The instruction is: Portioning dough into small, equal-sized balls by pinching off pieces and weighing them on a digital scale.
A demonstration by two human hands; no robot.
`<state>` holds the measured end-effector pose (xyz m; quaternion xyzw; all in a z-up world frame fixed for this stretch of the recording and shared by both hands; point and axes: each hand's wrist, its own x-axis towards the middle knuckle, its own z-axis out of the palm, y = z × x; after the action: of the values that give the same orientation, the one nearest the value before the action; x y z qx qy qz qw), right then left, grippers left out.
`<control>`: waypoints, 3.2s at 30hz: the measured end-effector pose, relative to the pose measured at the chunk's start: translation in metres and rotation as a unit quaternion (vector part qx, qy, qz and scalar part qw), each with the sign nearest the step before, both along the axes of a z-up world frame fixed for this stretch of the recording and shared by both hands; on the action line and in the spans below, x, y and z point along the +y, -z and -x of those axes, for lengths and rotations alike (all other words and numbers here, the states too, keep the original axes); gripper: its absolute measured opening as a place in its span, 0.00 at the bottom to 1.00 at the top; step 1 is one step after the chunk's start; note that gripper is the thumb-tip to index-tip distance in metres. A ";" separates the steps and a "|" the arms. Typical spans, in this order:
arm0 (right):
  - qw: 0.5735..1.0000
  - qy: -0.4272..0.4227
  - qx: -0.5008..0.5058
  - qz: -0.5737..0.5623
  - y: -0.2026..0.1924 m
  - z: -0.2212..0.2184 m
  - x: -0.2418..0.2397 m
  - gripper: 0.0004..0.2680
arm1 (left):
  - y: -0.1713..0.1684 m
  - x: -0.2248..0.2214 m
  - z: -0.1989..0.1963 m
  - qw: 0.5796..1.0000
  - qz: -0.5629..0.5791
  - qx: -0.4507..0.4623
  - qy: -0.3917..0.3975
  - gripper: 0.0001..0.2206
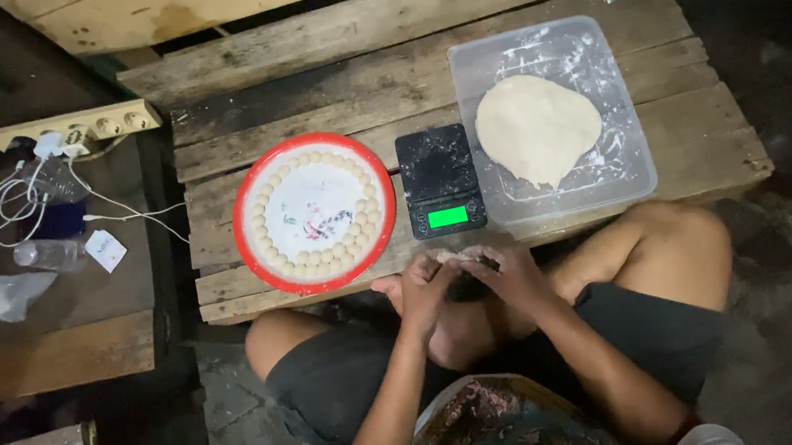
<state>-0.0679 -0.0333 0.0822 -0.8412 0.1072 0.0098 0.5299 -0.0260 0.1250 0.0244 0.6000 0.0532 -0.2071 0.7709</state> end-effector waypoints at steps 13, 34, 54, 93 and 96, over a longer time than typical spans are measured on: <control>0.938 -0.062 0.017 -0.340 0.031 0.004 -0.018 0.11 | -0.005 0.003 -0.013 0.997 -0.049 -0.009 0.058 0.06; 0.915 0.195 0.094 -0.339 0.038 -0.012 -0.037 0.23 | 0.009 -0.051 -0.149 0.739 -0.506 -0.444 0.040 0.10; 0.896 0.372 -0.107 -0.217 0.071 -0.037 -0.084 0.07 | 0.008 0.012 0.011 0.826 -0.380 -0.302 0.286 0.07; 0.984 -0.053 -0.023 0.167 0.040 0.021 0.008 0.12 | 0.076 0.012 0.006 0.980 0.097 0.086 0.154 0.06; 0.979 -0.075 -0.062 0.179 0.085 0.020 -0.011 0.09 | 0.075 0.010 0.003 0.979 0.085 0.058 0.178 0.05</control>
<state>-0.0875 -0.0448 -0.0032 -0.9271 0.0103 -0.0222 0.3740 -0.0288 0.1354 -0.0506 0.5192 -0.0273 -0.3794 0.7653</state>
